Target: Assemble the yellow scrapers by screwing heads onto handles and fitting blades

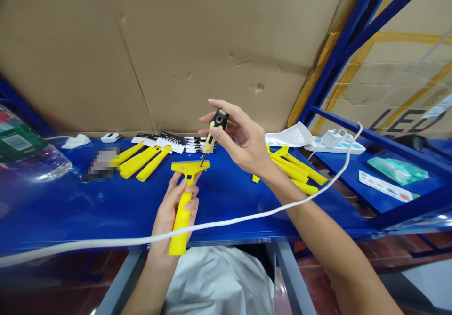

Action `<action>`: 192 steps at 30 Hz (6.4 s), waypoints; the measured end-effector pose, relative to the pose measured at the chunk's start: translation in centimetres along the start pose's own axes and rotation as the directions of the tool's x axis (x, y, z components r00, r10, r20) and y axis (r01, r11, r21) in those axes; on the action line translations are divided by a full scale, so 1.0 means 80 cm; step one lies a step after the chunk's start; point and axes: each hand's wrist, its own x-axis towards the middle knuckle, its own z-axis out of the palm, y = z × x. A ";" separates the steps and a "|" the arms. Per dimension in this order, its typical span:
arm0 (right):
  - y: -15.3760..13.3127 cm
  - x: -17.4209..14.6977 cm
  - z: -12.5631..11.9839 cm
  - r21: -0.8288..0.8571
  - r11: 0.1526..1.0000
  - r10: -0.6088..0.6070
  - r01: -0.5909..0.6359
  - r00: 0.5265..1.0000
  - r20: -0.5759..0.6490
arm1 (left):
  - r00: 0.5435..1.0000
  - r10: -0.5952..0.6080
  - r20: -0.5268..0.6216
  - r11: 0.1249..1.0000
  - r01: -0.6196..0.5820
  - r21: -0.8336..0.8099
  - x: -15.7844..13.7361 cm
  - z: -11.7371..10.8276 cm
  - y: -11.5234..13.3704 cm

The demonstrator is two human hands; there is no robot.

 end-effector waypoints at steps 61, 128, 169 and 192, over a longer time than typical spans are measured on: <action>0.022 -0.008 0.008 0.016 1.000 0.013 -0.014 0.993 0.116 | 0.995 -0.074 0.069 0.997 0.073 0.021 0.005 -0.008 0.002; 0.018 -0.015 0.030 -0.112 0.983 -0.171 0.146 0.951 -0.257 | 0.997 -0.037 0.073 0.999 0.036 0.010 0.002 -0.006 -0.003; 0.018 -0.019 0.043 0.032 0.972 -0.224 0.232 0.963 -0.151 | 0.997 -0.022 0.068 1.000 0.020 0.023 0.002 -0.007 -0.008; 0.003 0.005 0.035 -0.097 0.991 -0.091 0.091 0.996 0.010 | 0.999 -0.029 0.028 1.000 0.028 0.014 0.003 -0.001 -0.004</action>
